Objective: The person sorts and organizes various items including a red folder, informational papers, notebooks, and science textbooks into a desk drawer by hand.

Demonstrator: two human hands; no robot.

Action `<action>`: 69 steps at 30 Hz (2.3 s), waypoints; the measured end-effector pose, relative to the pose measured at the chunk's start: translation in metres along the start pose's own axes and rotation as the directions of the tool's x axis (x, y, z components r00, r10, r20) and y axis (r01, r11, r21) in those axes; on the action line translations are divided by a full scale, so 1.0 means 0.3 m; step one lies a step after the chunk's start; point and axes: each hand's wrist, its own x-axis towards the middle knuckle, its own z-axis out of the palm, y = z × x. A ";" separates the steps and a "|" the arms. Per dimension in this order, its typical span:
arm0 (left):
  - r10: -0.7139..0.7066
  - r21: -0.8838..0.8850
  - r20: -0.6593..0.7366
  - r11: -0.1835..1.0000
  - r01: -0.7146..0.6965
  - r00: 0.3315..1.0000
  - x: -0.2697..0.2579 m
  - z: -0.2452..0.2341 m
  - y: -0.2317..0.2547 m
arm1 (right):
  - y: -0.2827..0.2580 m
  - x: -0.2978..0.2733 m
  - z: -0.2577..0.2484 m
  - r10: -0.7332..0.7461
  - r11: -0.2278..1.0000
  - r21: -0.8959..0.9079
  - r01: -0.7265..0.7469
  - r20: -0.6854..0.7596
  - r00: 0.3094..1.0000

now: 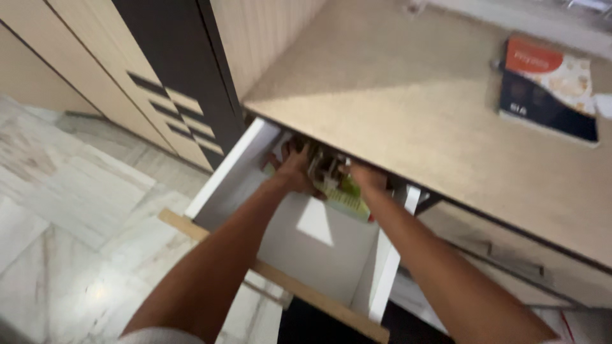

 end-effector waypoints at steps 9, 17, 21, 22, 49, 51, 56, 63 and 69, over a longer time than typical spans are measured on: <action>0.143 -0.016 0.055 0.990 -0.143 0.988 0.112 0.088 -0.123 | 0.113 0.110 0.018 -0.029 0.987 -0.153 0.055 0.168 0.985; 0.060 0.100 0.001 0.993 -0.060 0.998 0.062 0.083 -0.102 | 0.013 -0.052 -0.021 -0.053 0.878 -0.464 0.122 0.158 0.986; 0.089 0.160 0.001 0.983 -0.088 0.996 0.125 0.133 -0.133 | 0.002 -0.106 -0.002 -0.029 0.846 -0.525 0.095 0.133 0.991; 0.136 0.084 -0.004 0.987 -0.135 0.991 0.131 0.135 -0.152 | 0.009 -0.101 0.013 -0.014 0.841 -0.536 0.076 0.118 0.993; 0.289 -0.107 -0.326 0.935 -0.338 0.900 0.093 0.174 -0.177 | -0.014 -0.280 0.004 -0.372 0.588 -0.670 0.454 0.274 0.887; 0.243 -0.301 -0.281 0.896 -0.326 0.928 0.084 0.161 -0.186 | -0.026 -0.295 0.007 -0.393 0.575 -0.674 0.463 0.269 0.880; 0.104 -0.414 -0.289 0.883 -0.223 0.951 0.118 0.179 -0.219 | -0.069 -0.361 -0.005 -0.373 0.562 -0.707 0.429 0.246 0.895; 0.073 -0.080 -0.514 0.988 -0.132 0.854 0.076 0.147 -0.172 | -0.094 -0.402 -0.006 -0.481 0.449 -0.737 0.506 0.278 0.832; 0.079 -0.221 -0.400 0.959 -0.180 0.913 0.079 0.135 -0.171 | -0.091 -0.396 0.013 -0.447 0.388 -0.796 0.464 0.277 0.850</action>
